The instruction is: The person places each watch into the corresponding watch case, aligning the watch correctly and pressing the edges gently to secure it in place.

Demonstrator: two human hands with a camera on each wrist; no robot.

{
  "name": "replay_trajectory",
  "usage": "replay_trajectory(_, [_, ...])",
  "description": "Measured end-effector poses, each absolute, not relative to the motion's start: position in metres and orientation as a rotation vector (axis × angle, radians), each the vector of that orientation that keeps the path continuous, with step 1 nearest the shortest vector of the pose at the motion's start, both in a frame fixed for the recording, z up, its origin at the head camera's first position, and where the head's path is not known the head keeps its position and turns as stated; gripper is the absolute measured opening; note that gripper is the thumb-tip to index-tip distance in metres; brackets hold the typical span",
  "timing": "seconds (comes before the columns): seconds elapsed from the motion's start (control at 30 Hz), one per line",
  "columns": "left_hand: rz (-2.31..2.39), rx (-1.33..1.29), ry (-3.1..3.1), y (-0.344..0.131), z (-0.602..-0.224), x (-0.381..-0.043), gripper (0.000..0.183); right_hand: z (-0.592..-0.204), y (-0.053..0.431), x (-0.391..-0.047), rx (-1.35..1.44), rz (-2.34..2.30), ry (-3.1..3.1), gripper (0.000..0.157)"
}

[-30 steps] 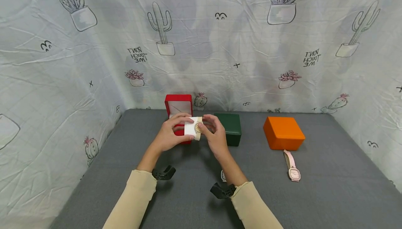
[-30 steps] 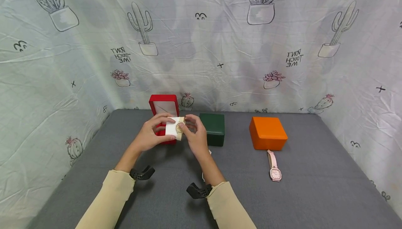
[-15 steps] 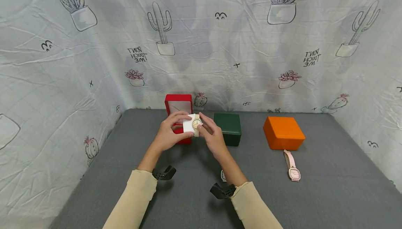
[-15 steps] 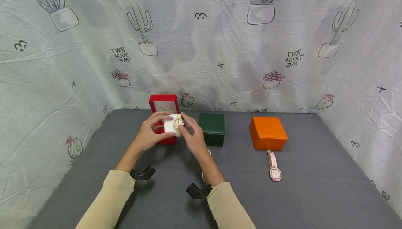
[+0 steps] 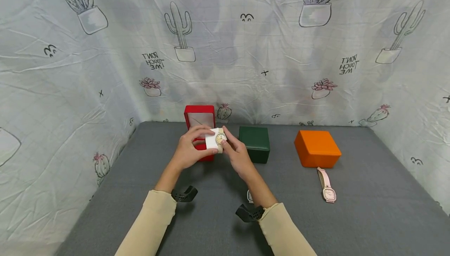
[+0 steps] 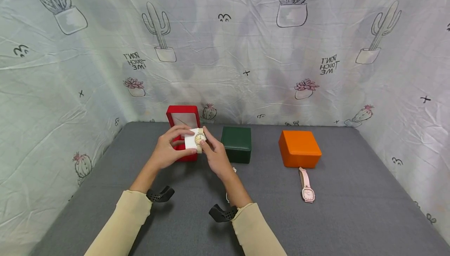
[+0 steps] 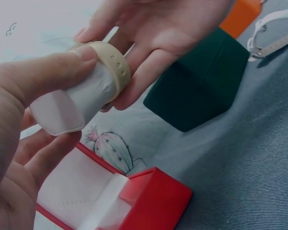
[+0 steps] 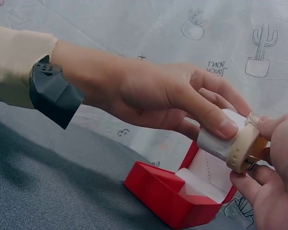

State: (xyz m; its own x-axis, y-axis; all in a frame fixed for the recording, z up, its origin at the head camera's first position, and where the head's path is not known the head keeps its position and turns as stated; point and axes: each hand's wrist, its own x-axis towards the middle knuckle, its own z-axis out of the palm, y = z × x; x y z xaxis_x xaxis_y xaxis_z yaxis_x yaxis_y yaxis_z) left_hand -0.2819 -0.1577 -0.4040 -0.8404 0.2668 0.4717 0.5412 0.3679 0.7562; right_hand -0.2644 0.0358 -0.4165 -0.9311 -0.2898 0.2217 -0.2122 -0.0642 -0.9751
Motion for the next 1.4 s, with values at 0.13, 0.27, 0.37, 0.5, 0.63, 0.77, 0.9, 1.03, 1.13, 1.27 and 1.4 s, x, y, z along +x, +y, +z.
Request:
replay_trajectory(0.13, [-1.471, -0.688, -2.363, -0.156, -0.403, -0.282, 0.049, -0.417, 0.036, -0.265, -0.591, -2.205, 2.089, 0.055])
replay_trajectory(0.27, [-1.477, -0.688, -2.371, -0.154, -0.401, -0.281, 0.049, -0.417, 0.036, -0.266, -0.558, -2.282, 2.097, 0.055])
replay_trajectory(0.37, [-1.481, -0.720, -2.374, -0.156, -0.400, -0.282, 0.049, -0.416, 0.037, -0.266, -0.532, -2.326, 2.074, 0.053])
replay_trajectory(0.5, [-1.496, -0.751, -2.379, -0.159, -0.399, -0.282, 0.050, -0.415, 0.037, -0.265, -0.511, -2.360, 2.014, 0.051])
replay_trajectory(0.63, [-1.502, -0.756, -2.385, -0.162, -0.398, -0.282, 0.050, -0.413, 0.037, -0.264, -0.471, -2.369, 2.000, 0.052])
replay_trajectory(0.77, [-1.531, -0.763, -2.362, -0.164, -0.396, -0.282, 0.050, -0.413, 0.038, -0.266, -0.428, -2.378, 2.007, 0.052])
replay_trajectory(0.9, [-1.562, -0.779, -2.365, -0.166, -0.395, -0.282, 0.050, -0.414, 0.039, -0.267, -0.430, -2.383, 1.995, 0.051])
replay_trajectory(1.03, [-1.591, -0.806, -2.393, -0.167, -0.394, -0.281, 0.049, -0.415, 0.040, -0.267, -0.451, -2.373, 1.977, 0.051])
replay_trajectory(1.13, [-1.600, -0.817, -2.416, -0.167, -0.394, -0.281, 0.050, -0.414, 0.041, -0.267, -0.478, -2.356, 1.956, 0.051])
replay_trajectory(1.27, [-1.598, -0.822, -2.441, -0.166, -0.389, -0.277, 0.052, -0.412, 0.044, -0.266, -0.521, -2.320, 1.925, 0.050])
replay_trajectory(1.4, [-1.580, -0.822, -2.443, -0.164, -0.380, -0.270, 0.051, -0.410, 0.046, -0.265, -0.533, -2.281, 1.906, 0.051])
